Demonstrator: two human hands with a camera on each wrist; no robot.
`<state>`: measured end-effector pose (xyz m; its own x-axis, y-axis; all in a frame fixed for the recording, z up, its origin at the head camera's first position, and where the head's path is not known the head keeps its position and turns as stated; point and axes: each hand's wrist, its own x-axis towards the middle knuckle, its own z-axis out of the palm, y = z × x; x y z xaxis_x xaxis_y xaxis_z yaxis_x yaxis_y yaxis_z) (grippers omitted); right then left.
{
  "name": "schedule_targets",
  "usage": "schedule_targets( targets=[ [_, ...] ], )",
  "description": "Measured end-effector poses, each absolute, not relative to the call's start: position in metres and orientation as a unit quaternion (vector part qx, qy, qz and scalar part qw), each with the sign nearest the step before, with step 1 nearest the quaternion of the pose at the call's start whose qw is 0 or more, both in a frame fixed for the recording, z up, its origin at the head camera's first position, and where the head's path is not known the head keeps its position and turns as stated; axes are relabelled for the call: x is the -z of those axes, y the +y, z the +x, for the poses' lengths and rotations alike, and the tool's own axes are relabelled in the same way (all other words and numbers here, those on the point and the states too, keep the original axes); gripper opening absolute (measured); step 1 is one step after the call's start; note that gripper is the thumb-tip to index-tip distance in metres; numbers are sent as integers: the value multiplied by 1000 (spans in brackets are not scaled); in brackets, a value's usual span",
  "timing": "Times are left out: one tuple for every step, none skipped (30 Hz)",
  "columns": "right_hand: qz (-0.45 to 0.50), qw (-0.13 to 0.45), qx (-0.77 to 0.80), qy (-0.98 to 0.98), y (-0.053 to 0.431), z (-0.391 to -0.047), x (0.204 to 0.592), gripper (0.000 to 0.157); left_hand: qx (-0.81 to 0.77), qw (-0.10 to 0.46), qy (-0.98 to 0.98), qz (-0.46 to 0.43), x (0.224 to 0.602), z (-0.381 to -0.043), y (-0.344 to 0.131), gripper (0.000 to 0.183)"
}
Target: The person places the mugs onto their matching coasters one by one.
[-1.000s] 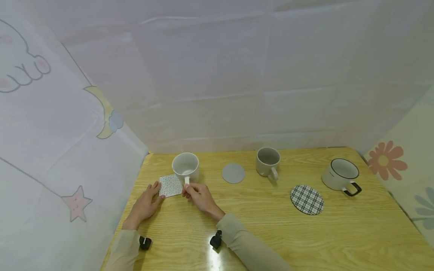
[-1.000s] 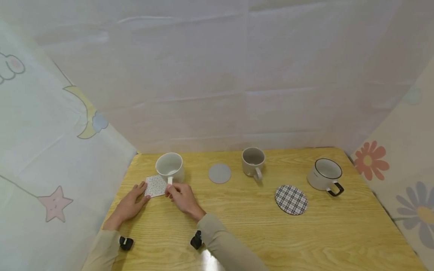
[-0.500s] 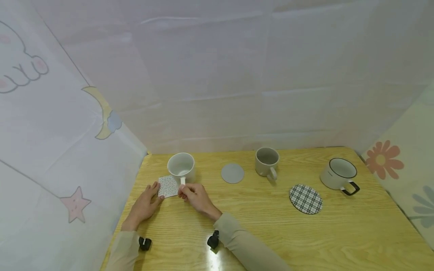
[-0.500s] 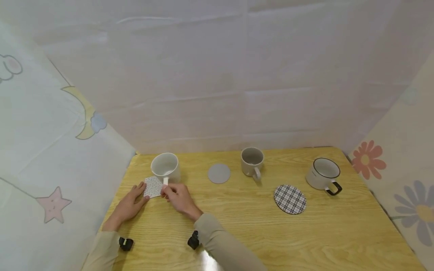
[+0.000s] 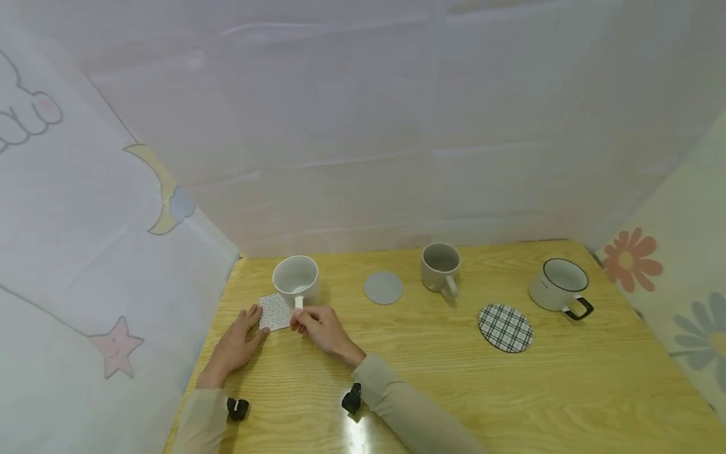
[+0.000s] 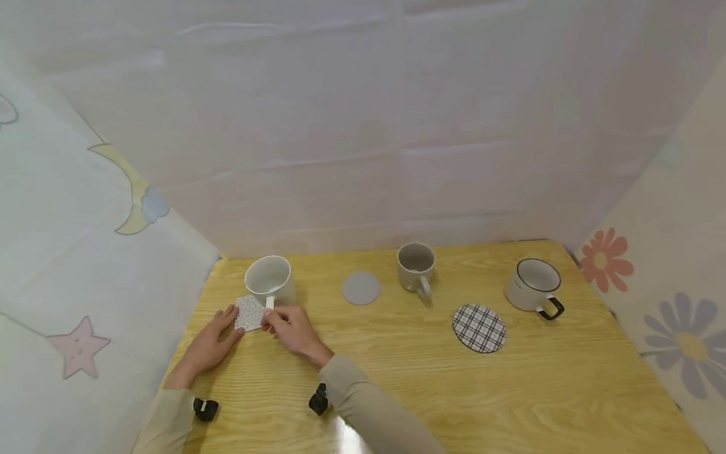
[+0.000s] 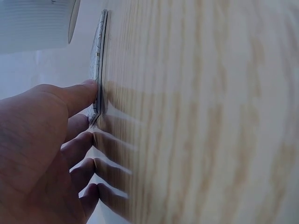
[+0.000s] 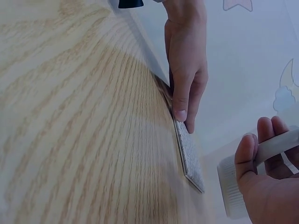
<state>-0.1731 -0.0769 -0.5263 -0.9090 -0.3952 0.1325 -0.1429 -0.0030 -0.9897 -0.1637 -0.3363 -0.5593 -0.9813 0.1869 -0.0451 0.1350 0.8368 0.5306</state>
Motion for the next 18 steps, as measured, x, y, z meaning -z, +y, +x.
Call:
schedule_targets(
  targets=[
    [-189,93,682,701,-77,-173,526,38,-273,48,957,85,559,-163,-337,67],
    [-186,94,682,701,-78,-173,527,38,-272,47,957,85,559,-163,-337,67],
    [-185,95,682,701,-79,-173,527,39,-273,47,957,85,559,-163,-337,67],
    [-185,96,683,700,-79,-173,527,39,-274,47,957,84,559,-162,-337,67],
    [-187,99,682,700,-80,-173,528,39,-274,46,957,83,559,-162,-337,67],
    [-189,101,682,699,-81,-173,528,39,-275,46,957,82,559,-162,-337,66],
    [-191,101,682,699,-82,-173,529,39,-274,44,957,81,559,-162,-338,66],
    [-192,101,682,699,-83,-173,529,39,-274,43,957,81,559,-162,-337,66],
    [-194,99,683,697,-83,-174,530,39,-274,42,957,82,559,-163,-337,66],
    [-194,98,683,697,-84,-174,531,39,-274,41,957,83,559,-163,-337,66],
    [-194,97,683,697,-84,-174,532,38,-274,39,957,85,560,-163,-336,66],
    [-194,96,683,697,-84,-174,532,38,-273,37,957,86,560,-164,-335,66],
    [-194,96,684,697,-84,-174,533,38,-273,37,957,86,560,-164,-335,67],
    [-195,96,685,695,-85,-174,533,38,-274,36,957,86,559,-164,-334,67],
    [-195,98,686,694,-86,-173,534,38,-275,35,957,86,559,-164,-334,67],
    [-194,101,686,694,-87,-173,533,38,-276,35,957,85,559,-164,-334,67],
    [-194,103,686,693,-88,-172,533,38,-275,35,957,84,559,-164,-334,67],
    [-194,106,688,692,-90,-171,533,39,-275,36,957,83,559,-163,-335,67]
  ],
)
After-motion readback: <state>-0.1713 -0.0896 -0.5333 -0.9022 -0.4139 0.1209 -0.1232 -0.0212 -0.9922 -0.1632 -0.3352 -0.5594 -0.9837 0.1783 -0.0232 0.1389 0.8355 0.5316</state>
